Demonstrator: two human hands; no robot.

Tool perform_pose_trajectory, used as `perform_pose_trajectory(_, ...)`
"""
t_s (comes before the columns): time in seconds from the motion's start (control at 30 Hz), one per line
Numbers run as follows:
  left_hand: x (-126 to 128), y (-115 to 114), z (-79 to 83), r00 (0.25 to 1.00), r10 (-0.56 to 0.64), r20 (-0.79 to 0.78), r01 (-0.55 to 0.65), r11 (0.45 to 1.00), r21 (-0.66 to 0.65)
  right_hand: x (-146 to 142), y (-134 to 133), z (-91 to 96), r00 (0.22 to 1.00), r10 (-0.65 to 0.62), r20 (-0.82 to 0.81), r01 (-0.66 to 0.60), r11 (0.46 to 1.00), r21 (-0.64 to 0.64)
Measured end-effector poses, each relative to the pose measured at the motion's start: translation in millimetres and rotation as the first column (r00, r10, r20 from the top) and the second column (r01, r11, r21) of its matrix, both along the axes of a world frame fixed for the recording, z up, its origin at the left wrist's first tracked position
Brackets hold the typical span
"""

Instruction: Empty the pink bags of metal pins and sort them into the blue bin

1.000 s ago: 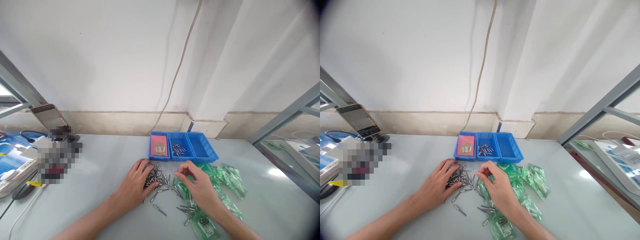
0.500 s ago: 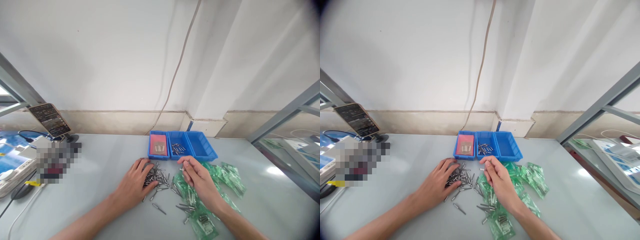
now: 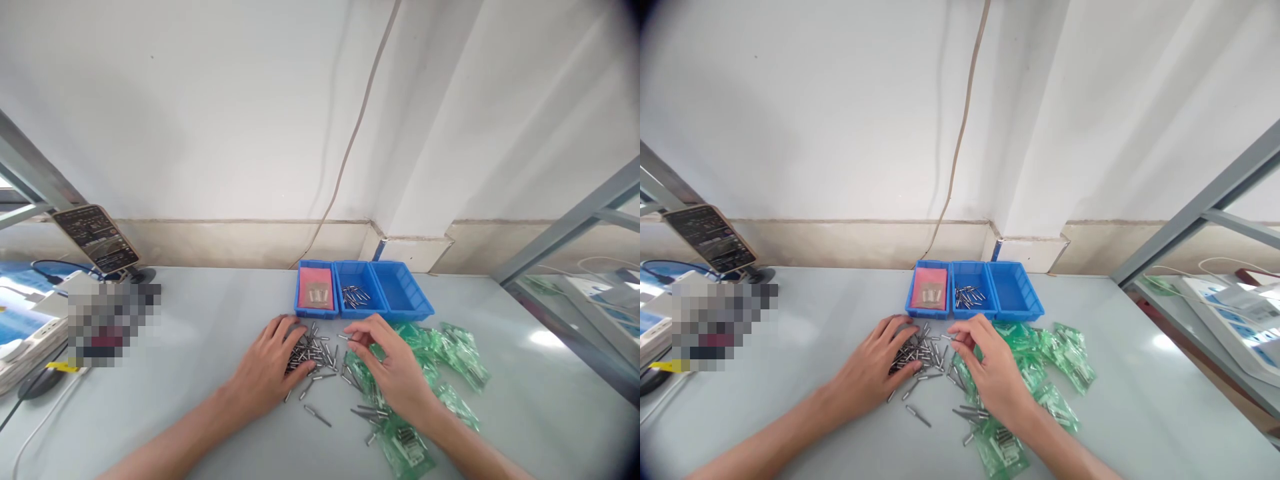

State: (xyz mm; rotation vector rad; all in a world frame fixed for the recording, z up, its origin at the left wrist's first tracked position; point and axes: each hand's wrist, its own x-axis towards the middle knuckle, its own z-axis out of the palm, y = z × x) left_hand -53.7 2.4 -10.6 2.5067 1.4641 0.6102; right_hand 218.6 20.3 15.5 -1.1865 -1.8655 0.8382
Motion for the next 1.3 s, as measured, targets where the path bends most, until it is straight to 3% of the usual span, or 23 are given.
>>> perform_pose_trajectory(0.27, 0.2, -0.4, -1.0, 1.0, 0.003, 0.014, -0.004, 0.999, 0.036, -0.1, -1.7, -0.4, 0.996, 0.037, 0.081, -0.042, 0.997, 0.058)
perform_pose_trajectory(0.47, -0.1, 0.1, -2.3, 1.0, 0.005, -0.001, -0.005, 1.0, 0.022, 0.8, -2.7, -4.1, 1.0, 0.02, 0.004, -0.02, 0.997, -0.076)
perform_pose_trajectory(0.8, 0.1, 0.2, -1.9, 1.0, 0.005, -0.004, -0.005, 1.0, 0.009, -0.3, -2.1, -4.4, 0.997, -0.006, -0.081, -0.007, 0.988, -0.156)
perform_pose_trajectory(1.3, 0.4, -0.3, -3.2, 1.0, 0.002, -0.021, -0.002, 1.0, 0.015, -0.5, 1.1, -3.3, 0.997, 0.04, -0.072, -0.046, 0.996, -0.075)
